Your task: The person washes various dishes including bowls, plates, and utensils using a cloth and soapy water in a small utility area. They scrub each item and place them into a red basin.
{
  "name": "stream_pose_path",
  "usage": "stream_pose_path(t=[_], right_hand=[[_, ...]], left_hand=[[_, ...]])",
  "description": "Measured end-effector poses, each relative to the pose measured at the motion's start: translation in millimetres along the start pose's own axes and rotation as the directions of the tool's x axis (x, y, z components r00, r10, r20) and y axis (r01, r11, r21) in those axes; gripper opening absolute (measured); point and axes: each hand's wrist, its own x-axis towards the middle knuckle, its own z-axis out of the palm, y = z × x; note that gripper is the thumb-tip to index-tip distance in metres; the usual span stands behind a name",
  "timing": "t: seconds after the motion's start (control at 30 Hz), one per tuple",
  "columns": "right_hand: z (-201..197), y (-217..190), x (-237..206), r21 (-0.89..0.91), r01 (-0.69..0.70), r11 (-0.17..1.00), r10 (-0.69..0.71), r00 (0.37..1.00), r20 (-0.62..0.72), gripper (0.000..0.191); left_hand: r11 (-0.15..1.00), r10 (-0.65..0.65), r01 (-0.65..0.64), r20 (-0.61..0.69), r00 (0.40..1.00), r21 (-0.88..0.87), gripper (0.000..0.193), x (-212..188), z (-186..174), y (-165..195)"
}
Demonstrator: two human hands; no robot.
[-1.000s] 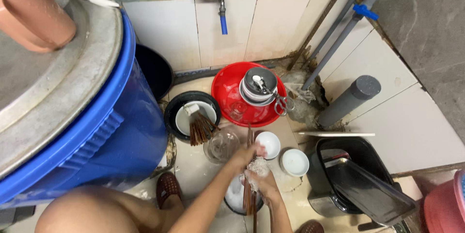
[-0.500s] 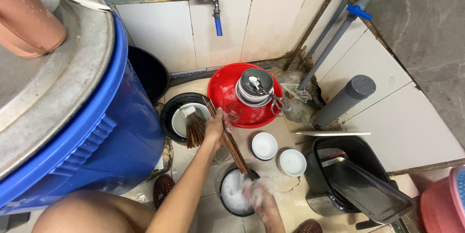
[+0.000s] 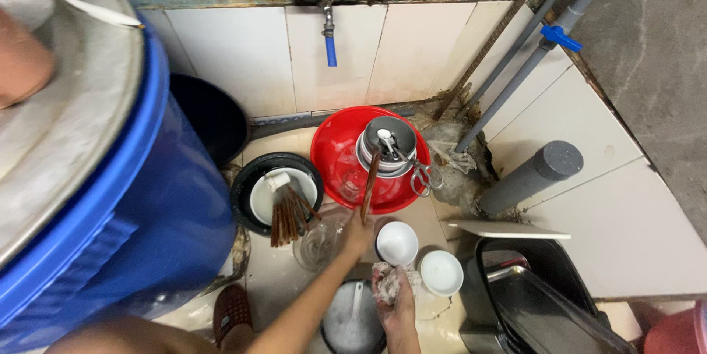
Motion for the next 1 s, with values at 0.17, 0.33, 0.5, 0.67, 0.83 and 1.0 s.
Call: stream_pose_path(t=[0.17,0.33,0.5,0.67,0.83,1.0], right_hand=[[26,-15,13,0.030,-0.053,0.998,0.056,0.994,-0.089,0.032],[66,-30,34,-0.071,-0.077,0.995,0.071,0.995,-0.074,0.035],[86,-44,58,-0.086,-0.130,0.988,0.116,0.982,-0.150,0.031],[88,-46,62,-0.119,-0.112,0.987,0.096,0.987,-0.130,0.027],[83,-38,52,-0.117,-0.126,0.985,0.107,0.981,-0.159,0.031],[63,-35,34,-0.054,-0.109,0.993,0.101,0.984,-0.145,0.031]], left_hand=[[0.801,0.373,-0.317,-0.011,0.928,0.507,0.059,92,8,29],[0.761,0.226,-0.263,0.138,0.964,0.593,0.066,175,38,40],[0.674,0.225,-0.249,0.128,0.966,0.696,0.048,215,65,34],[0.636,0.072,-0.185,0.181,0.981,0.749,0.078,214,59,40],[0.672,0.059,-0.200,0.218,0.974,0.713,0.091,200,40,50],[0.806,0.469,-0.421,-0.015,0.883,0.415,0.071,178,-27,7]])
